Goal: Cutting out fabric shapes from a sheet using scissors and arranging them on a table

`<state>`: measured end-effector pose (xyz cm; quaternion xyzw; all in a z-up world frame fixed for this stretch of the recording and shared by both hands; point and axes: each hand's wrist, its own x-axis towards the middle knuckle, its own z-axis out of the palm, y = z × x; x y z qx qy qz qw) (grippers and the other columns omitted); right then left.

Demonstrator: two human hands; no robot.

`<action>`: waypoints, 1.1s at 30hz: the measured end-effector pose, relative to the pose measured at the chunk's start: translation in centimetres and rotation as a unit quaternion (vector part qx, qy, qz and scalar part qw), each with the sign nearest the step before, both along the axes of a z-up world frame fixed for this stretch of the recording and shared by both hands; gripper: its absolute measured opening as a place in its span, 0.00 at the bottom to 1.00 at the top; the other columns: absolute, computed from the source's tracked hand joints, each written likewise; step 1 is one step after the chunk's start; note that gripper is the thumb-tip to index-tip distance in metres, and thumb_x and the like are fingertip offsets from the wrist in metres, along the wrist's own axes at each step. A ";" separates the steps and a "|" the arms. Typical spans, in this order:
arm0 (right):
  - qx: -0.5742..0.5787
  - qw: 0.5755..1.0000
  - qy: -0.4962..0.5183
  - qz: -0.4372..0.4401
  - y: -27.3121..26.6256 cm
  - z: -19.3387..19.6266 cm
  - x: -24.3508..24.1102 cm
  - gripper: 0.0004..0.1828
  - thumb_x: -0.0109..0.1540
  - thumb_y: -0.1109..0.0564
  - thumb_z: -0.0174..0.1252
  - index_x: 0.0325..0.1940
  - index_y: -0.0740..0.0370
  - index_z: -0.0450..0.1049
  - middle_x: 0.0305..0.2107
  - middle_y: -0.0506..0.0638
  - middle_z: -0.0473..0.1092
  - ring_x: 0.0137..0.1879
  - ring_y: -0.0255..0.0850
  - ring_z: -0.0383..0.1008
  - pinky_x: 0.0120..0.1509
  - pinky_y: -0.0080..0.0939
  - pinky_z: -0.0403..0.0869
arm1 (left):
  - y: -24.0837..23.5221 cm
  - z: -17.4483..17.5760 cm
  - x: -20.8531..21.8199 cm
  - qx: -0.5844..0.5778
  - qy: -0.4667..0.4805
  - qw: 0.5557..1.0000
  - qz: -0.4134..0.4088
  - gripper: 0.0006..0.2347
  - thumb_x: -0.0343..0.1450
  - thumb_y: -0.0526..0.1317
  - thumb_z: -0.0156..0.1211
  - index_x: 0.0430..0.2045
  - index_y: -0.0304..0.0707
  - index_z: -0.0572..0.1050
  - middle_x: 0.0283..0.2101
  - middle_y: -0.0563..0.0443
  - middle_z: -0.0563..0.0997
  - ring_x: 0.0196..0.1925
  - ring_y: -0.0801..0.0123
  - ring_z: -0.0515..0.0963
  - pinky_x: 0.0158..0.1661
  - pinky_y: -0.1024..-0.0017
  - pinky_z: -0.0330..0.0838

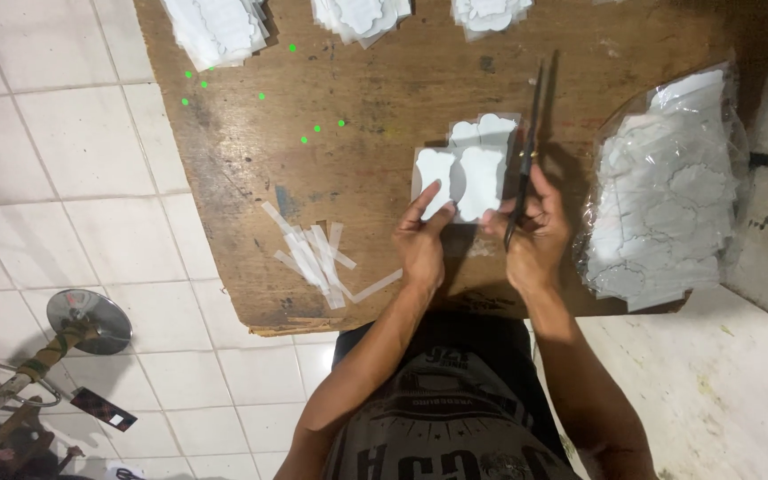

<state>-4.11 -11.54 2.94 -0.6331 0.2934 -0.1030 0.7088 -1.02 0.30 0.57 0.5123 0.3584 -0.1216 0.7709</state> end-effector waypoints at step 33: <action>0.234 0.957 0.173 0.019 5.2 4.6 -10.2 0.30 0.66 0.51 0.55 0.70 0.64 0.60 0.20 0.58 0.64 0.14 0.42 0.65 0.16 0.32 0.57 | -0.7 -0.8 0.3 0.100 0.027 0.993 -0.055 0.19 0.63 0.32 0.72 0.49 0.41 0.81 0.45 0.47 0.79 0.57 0.69 0.74 0.56 0.65 0.72</action>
